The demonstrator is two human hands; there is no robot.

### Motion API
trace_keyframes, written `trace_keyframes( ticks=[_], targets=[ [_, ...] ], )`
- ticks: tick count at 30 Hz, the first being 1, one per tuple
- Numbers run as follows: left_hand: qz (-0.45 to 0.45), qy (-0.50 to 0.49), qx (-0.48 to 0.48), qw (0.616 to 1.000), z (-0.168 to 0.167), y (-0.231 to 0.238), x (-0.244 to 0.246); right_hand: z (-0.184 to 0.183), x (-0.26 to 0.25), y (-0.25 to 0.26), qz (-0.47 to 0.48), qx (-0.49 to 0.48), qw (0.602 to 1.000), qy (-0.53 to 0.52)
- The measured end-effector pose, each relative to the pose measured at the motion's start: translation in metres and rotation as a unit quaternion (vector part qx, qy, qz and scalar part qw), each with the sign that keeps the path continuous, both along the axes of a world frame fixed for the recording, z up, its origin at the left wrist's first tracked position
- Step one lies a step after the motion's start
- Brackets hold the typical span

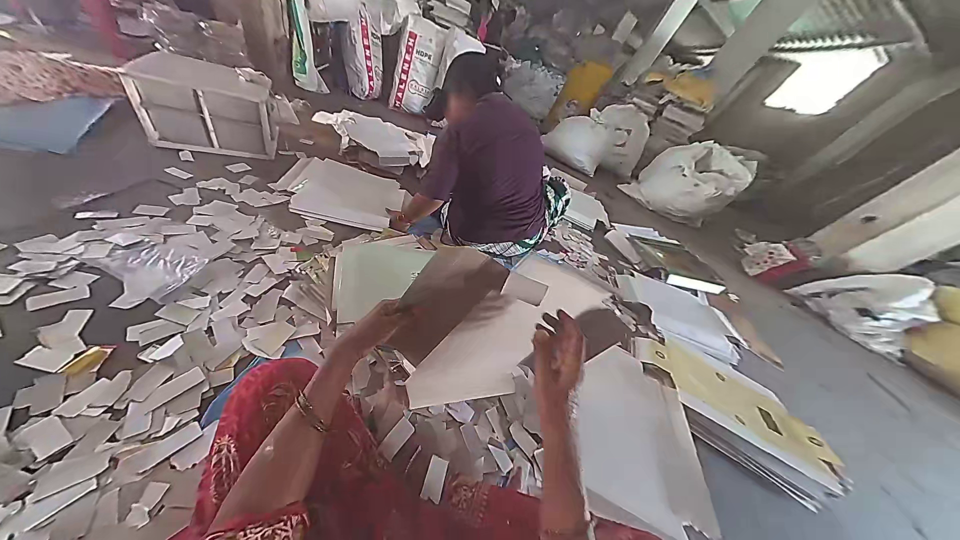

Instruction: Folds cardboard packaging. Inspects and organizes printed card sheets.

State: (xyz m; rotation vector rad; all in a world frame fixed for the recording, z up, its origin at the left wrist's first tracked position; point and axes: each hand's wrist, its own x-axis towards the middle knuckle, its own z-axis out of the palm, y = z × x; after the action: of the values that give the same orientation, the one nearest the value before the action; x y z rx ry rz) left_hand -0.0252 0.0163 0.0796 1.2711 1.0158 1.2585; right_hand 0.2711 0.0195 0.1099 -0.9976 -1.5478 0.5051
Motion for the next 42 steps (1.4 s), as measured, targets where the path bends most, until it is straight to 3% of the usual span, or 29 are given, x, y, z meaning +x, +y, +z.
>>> trace_keyframes(
  ticks=[6, 16, 26, 30, 34, 42],
  targets=[
    [-0.039, 0.015, 0.029, 0.999, 0.000, -0.008, -0.004, 0.030, -0.044, 0.012, -0.002, 0.053, 0.999, -0.007],
    [-0.076, 0.041, 0.035, 0.996, 0.008, -0.014, 0.000, 0.039, -0.063, 0.016, -0.099, 0.149, 0.977, -0.115],
    [-0.107, 0.065, 0.045, 0.991, 0.006, -0.015, -0.003, 0.034, -0.048, 0.017, -0.140, 0.187, 0.942, -0.243],
    [-0.134, 0.039, 0.036, 0.990, 0.003, -0.014, -0.002, 0.040, -0.038, 0.019, -0.114, 0.217, 0.928, -0.279],
    [-0.120, 0.062, 0.038, 0.990, 0.003, -0.014, -0.006, 0.044, -0.032, 0.025, -0.073, 0.232, 0.921, -0.303],
    [-0.102, 0.063, 0.019, 0.993, 0.005, -0.017, -0.005, 0.037, -0.033, 0.023, -0.101, 0.271, 0.911, -0.293]
  ],
)
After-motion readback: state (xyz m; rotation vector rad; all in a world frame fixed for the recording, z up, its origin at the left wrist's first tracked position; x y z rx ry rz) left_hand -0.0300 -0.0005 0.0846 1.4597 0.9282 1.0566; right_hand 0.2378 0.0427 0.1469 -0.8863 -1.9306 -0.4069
